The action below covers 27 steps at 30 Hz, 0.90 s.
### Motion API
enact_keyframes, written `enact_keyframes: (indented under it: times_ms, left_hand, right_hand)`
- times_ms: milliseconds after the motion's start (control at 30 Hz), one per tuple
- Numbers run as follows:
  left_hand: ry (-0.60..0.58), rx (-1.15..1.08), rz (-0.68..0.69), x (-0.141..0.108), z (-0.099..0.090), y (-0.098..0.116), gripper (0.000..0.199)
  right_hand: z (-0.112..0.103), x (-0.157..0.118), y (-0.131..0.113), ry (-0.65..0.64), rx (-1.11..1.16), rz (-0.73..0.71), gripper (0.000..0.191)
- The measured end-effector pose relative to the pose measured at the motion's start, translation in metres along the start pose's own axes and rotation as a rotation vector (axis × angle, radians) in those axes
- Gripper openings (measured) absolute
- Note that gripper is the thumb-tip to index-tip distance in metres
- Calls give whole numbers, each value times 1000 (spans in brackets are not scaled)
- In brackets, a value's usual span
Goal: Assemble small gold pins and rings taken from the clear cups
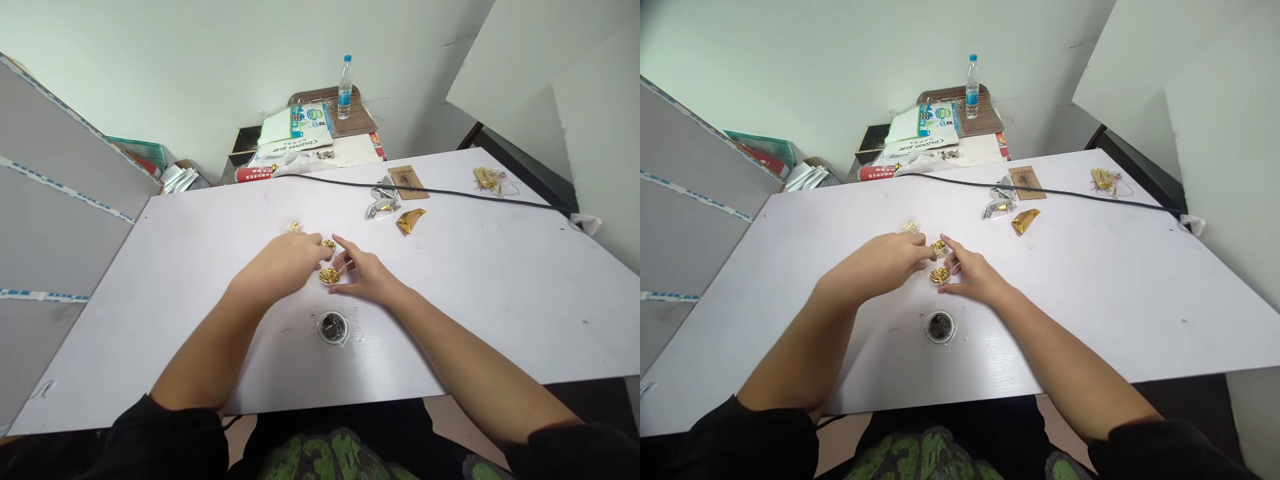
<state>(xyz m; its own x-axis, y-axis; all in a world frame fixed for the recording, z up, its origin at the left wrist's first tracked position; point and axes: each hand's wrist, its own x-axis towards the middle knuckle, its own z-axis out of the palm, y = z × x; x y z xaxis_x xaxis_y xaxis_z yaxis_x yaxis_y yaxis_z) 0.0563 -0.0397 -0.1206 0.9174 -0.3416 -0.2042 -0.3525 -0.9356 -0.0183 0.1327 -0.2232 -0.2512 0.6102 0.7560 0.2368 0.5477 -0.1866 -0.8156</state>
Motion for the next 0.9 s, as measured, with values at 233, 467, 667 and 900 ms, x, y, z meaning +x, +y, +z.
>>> enact_keyframes:
  times_ms: [233,467,667,900]
  left_hand:
    - [74,-21,31,3,-3,-7,19]
    - [85,-34,-205,-7,-7,-47,17]
    - [78,-10,-197,14,12,-41,21]
    - [25,25,-239,27,20,-33,25]
  right_hand:
    - [5,-1,-1,13,-41,-51,94]
    - [-21,-3,1,-52,-97,-104,85]
    - [-35,-3,10,63,-178,-20,85]
    - [-37,-1,26,155,-242,36,85]
